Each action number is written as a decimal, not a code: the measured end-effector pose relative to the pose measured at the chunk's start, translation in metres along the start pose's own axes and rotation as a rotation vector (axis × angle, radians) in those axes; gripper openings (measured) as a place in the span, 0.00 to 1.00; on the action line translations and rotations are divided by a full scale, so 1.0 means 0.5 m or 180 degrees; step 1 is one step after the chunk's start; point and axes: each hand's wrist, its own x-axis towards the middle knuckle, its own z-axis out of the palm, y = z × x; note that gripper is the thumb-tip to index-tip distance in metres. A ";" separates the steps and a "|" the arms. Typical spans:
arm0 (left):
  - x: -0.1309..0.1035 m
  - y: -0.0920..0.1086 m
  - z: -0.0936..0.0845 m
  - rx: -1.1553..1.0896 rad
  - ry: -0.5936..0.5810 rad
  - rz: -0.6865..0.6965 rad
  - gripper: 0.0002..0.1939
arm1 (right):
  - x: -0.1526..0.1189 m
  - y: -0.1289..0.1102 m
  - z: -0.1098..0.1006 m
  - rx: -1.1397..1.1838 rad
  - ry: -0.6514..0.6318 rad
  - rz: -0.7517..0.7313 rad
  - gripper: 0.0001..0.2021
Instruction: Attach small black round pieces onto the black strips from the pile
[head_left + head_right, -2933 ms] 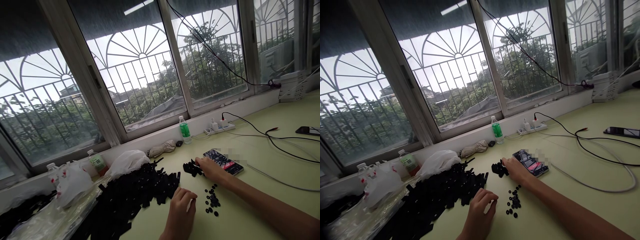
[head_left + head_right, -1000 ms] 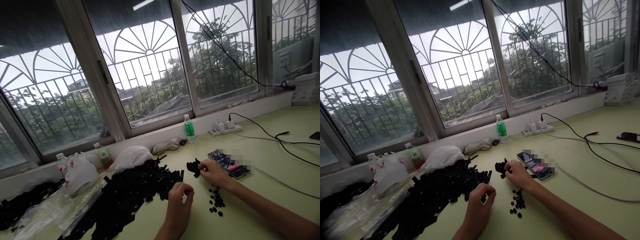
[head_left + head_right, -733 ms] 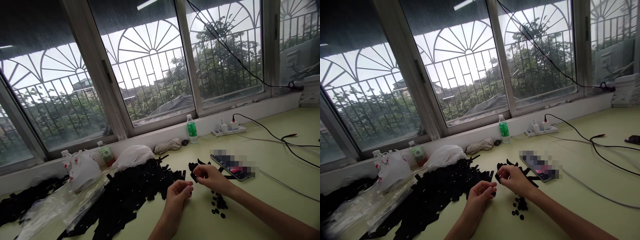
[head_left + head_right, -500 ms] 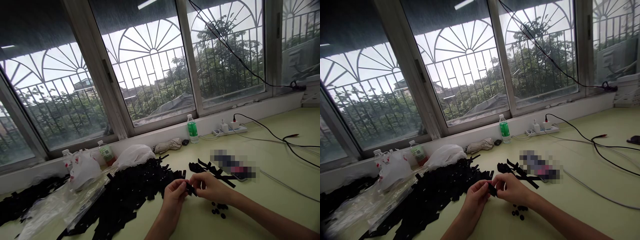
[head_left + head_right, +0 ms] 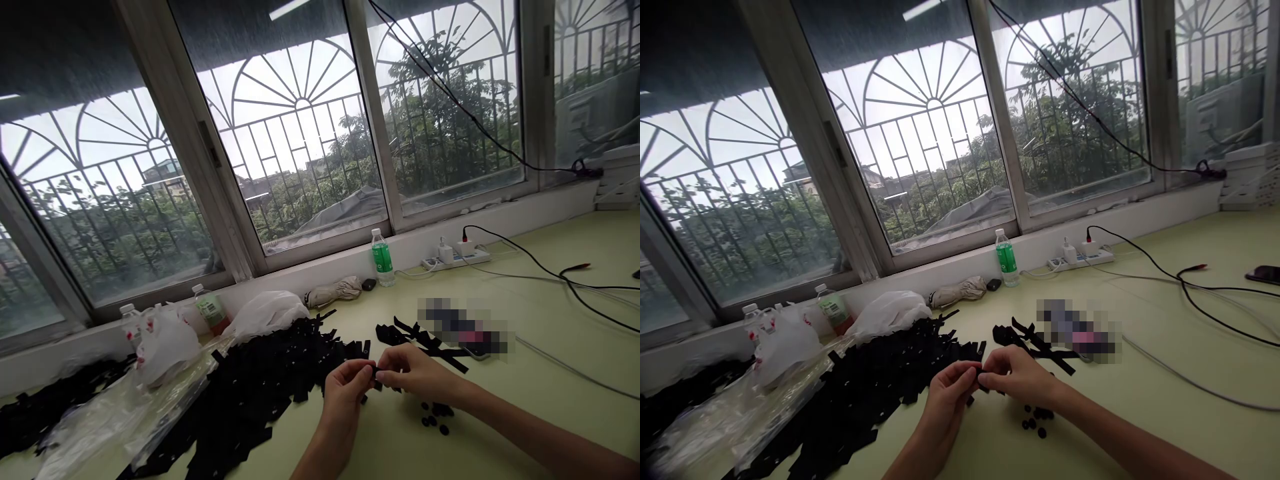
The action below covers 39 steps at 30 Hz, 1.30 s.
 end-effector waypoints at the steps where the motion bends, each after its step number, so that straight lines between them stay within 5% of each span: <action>1: -0.002 0.002 0.003 0.0013 -0.0015 -0.0004 0.11 | 0.000 0.002 0.002 0.0087 -0.0004 -0.0003 0.10; 11: 0.009 -0.001 -0.015 0.0104 0.0188 0.0183 0.08 | 0.001 -0.003 0.001 0.0680 0.0071 0.0306 0.10; 13: 0.005 0.001 -0.017 0.0929 0.0199 0.0773 0.06 | 0.001 -0.005 -0.001 0.0962 0.0064 0.0456 0.11; 18: -0.016 0.025 -0.010 0.3471 -0.0228 0.3549 0.08 | 0.004 0.003 -0.006 0.1720 -0.0132 0.0571 0.15; 22: -0.025 0.047 -0.001 0.4302 -0.0260 0.4513 0.09 | 0.002 0.006 -0.008 0.1904 -0.0311 0.0599 0.17; 27: -0.026 0.050 -0.001 0.4440 -0.0340 0.4773 0.09 | -0.002 0.009 -0.008 0.1808 -0.0339 0.0725 0.20; 39: -0.027 0.039 -0.009 0.4098 -0.0636 0.4542 0.10 | 0.001 0.022 -0.017 0.1947 -0.0702 0.0951 0.17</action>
